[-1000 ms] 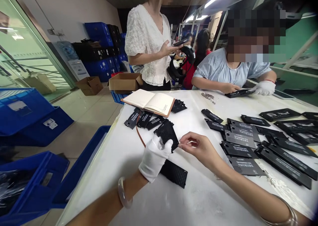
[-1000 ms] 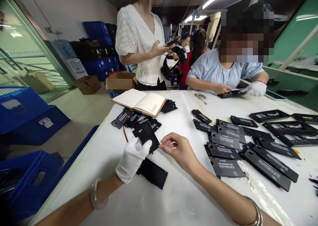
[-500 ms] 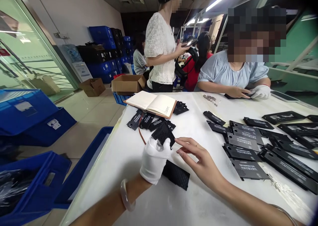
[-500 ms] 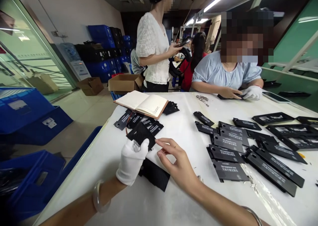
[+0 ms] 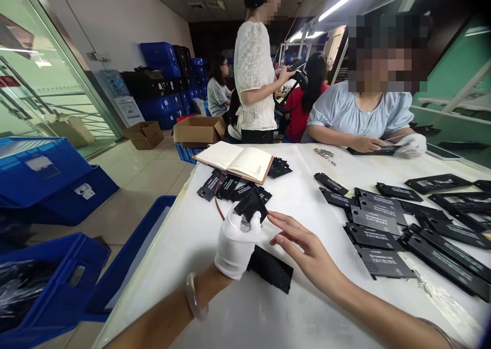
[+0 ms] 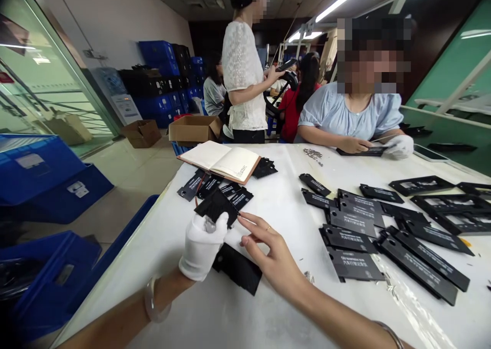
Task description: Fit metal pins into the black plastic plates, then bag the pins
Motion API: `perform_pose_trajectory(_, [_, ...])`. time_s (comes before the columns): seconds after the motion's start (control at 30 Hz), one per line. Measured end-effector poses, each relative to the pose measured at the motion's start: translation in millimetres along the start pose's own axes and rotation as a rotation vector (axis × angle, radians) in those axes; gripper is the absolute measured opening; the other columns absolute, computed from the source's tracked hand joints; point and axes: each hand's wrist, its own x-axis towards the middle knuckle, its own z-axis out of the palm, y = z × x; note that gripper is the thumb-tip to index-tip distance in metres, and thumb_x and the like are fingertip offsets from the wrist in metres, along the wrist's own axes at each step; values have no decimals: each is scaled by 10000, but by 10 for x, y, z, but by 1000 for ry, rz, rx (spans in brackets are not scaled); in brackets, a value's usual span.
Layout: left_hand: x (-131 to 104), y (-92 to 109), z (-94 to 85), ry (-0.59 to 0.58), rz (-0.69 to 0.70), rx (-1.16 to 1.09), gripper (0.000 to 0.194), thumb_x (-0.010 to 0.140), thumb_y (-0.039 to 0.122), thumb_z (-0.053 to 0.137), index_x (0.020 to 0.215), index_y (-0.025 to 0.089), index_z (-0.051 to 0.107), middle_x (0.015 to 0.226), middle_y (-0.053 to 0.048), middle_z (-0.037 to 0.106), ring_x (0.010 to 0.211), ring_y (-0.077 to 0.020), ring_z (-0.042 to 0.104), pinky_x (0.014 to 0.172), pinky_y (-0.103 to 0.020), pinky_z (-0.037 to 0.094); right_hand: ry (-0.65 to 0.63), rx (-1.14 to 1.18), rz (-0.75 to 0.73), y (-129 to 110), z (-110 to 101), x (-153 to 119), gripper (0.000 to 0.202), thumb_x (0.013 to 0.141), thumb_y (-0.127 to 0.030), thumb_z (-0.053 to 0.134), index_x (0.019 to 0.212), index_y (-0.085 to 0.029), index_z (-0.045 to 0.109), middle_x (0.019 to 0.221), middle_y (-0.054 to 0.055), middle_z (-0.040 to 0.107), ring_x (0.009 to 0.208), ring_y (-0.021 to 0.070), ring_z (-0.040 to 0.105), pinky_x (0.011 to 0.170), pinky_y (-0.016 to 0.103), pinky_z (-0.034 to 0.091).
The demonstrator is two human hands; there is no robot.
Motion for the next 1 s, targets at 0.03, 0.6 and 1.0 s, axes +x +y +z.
perform_pose_trajectory(0.03, [-1, 6, -3, -13, -8, -16, 253, 799, 197, 580, 1042, 132, 597, 891, -58, 696, 770, -132, 668, 716, -195, 547, -1, 5, 3, 4, -1, 2, 388, 931, -388, 470, 1310, -320, 515, 1384, 36, 410, 1077, 190, 536, 883, 318, 494])
perform_pose_trajectory(0.6, [146, 73, -11, -531, -694, -724, 206, 763, 316, 620, 808, 163, 490, 714, 28, 544, 630, -75, 526, 585, -181, 443, -7, 184, 109, -55, -176, 91, 254, 876, -431, 549, 931, -190, 605, 856, 36, 603, 831, 168, 580, 800, 300, 455])
perform_pose_trajectory(1.0, [319, 49, -133, -717, -618, -805, 323, 679, 326, 727, 923, 141, 626, 928, -62, 641, 865, -170, 593, 828, -302, 456, -211, 199, 107, -161, -379, 81, 338, 728, -358, 733, 919, -194, 508, 964, 51, 570, 933, 180, 579, 869, 332, 463])
